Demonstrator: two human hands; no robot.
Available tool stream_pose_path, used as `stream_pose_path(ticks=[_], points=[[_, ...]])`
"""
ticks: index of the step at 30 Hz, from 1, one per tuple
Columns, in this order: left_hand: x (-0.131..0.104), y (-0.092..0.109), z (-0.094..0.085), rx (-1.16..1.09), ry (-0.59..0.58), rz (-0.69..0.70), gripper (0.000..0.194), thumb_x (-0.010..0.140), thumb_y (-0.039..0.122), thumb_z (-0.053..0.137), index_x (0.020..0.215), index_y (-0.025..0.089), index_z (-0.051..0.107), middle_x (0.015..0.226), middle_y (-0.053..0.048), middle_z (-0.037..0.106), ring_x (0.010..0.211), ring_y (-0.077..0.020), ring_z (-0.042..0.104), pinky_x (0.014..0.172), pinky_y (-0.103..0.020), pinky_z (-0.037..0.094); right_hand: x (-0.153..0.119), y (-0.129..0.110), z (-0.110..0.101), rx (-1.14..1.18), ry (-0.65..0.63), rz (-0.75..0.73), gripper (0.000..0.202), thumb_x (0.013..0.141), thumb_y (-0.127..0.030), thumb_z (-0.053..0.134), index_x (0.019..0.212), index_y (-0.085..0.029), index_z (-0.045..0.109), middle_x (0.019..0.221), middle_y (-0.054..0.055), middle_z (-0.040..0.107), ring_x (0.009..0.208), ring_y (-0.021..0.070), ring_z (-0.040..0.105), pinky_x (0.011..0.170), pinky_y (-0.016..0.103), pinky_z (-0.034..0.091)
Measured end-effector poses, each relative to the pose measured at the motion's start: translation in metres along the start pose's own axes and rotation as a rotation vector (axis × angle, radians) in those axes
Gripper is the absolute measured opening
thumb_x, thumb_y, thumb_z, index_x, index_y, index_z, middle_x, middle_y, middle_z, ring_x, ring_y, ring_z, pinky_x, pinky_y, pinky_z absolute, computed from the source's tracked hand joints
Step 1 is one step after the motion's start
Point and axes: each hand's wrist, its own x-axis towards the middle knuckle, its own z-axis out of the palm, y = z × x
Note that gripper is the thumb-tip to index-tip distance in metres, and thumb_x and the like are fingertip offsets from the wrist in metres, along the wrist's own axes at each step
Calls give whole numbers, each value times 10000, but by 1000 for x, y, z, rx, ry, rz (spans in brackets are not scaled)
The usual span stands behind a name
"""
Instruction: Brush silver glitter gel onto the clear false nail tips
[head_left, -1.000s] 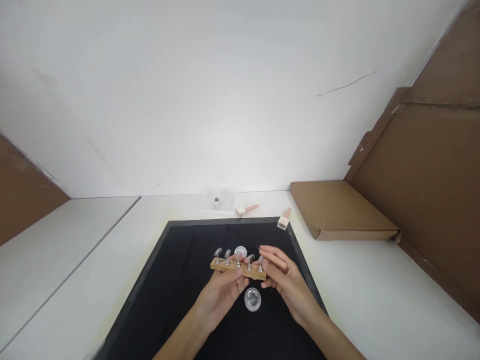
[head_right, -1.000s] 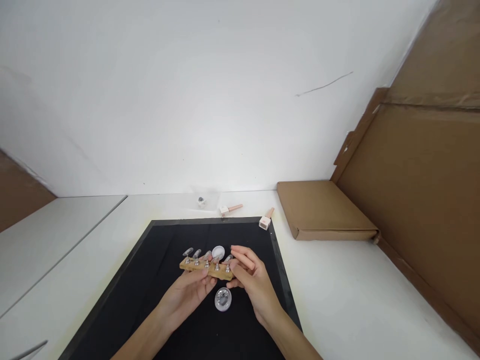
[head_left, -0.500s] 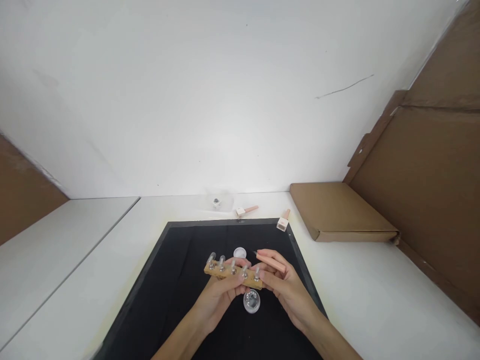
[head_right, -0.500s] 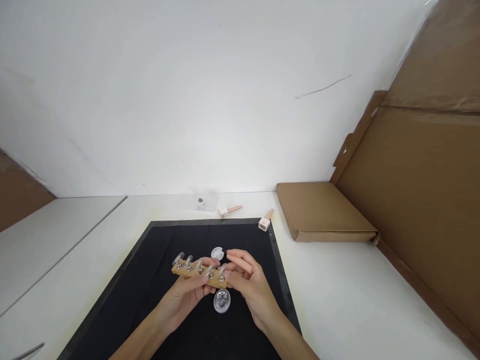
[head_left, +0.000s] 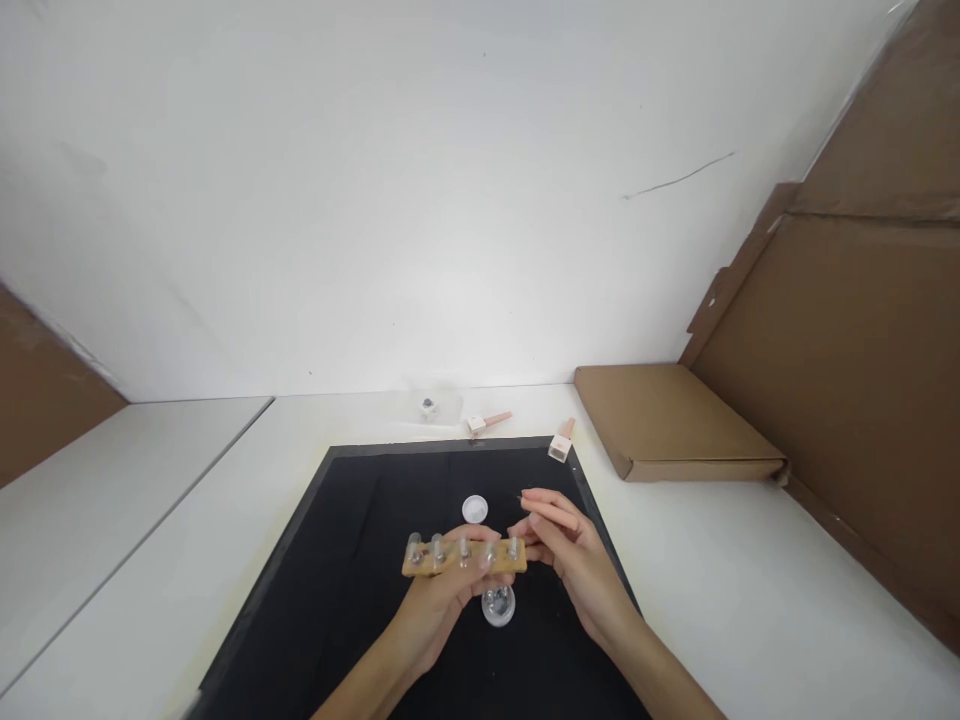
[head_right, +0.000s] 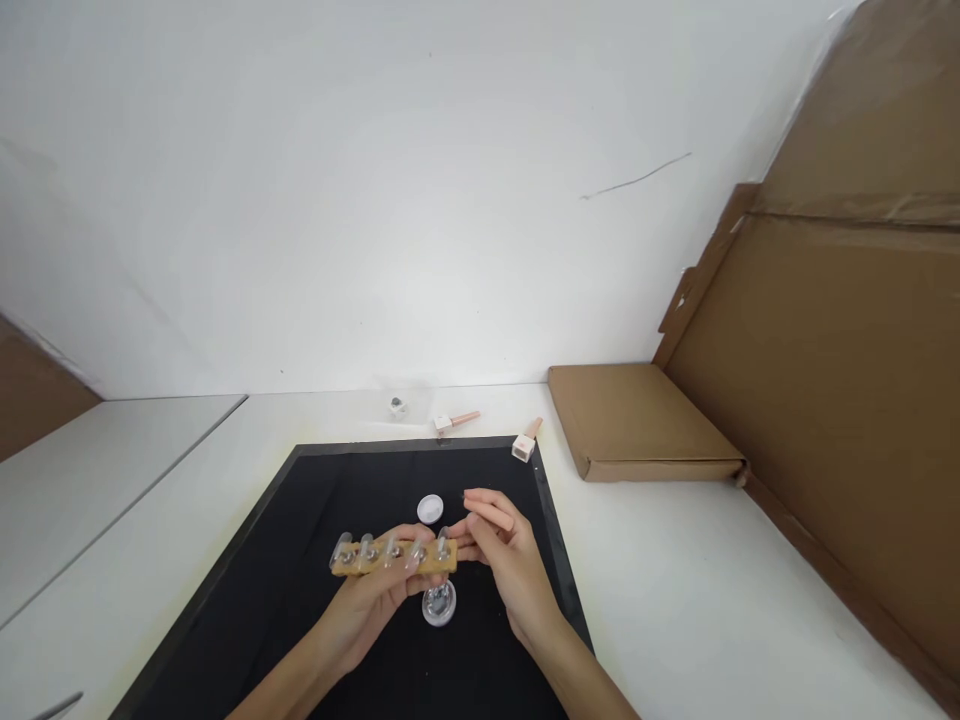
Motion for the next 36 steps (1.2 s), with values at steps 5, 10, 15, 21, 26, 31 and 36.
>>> stream_pose_path(ticks=[5, 10, 15, 21, 26, 31, 36], points=[[0, 0, 1, 153, 41, 108, 164, 664, 275, 770, 758, 149, 723, 784, -66, 650, 739, -210, 622, 741, -347, 483, 2, -2, -5, -84, 62, -160, 276, 767, -444, 689, 836, -179, 728, 954, 82, 666, 550, 116, 619, 469, 244, 486], [0, 2, -3, 409, 82, 314, 75, 701, 238, 732, 742, 177, 745, 812, -50, 569, 725, -178, 564, 679, -274, 450, -1, -1, -12, -104, 24, -314, 247, 813, -445, 642, 787, -217, 731, 719, 28, 664, 410, 83, 520, 472, 274, 459], [0, 9, 1, 580, 128, 423, 81, 712, 224, 711, 769, 197, 762, 808, -54, 538, 682, -169, 543, 611, -258, 437, -6, 3, -17, -106, -117, -398, 195, 804, -387, 674, 708, -224, 720, 823, 45, 708, 383, 75, 528, 466, 279, 468], [3, 6, -2, 682, 88, 505, 97, 748, 215, 674, 808, 207, 750, 822, -54, 542, 672, -153, 534, 593, -244, 427, -11, -5, -12, -167, -287, -363, 107, 802, -293, 687, 724, -256, 751, 822, 33, 728, 406, 78, 568, 425, 240, 482], [5, 0, -7, 757, 75, 543, 94, 774, 227, 641, 821, 205, 720, 862, -47, 526, 689, -141, 546, 597, -243, 441, -8, -4, -11, -194, -275, -417, 120, 823, -221, 661, 749, -256, 749, 841, 24, 728, 411, 60, 571, 412, 200, 487], [7, -2, -7, 808, 27, 590, 96, 794, 233, 595, 807, 198, 684, 831, -20, 502, 642, -117, 532, 576, -240, 448, -6, -3, -9, -182, -255, -510, 131, 843, -195, 635, 793, -254, 741, 833, 18, 721, 407, 36, 551, 403, 161, 478], [7, -3, -8, 868, 19, 589, 92, 803, 233, 586, 812, 194, 669, 836, -20, 500, 665, -119, 543, 588, -238, 456, -6, -7, -7, -227, -234, -518, 147, 838, -198, 642, 809, -284, 758, 877, 22, 731, 393, 27, 534, 383, 152, 458]])
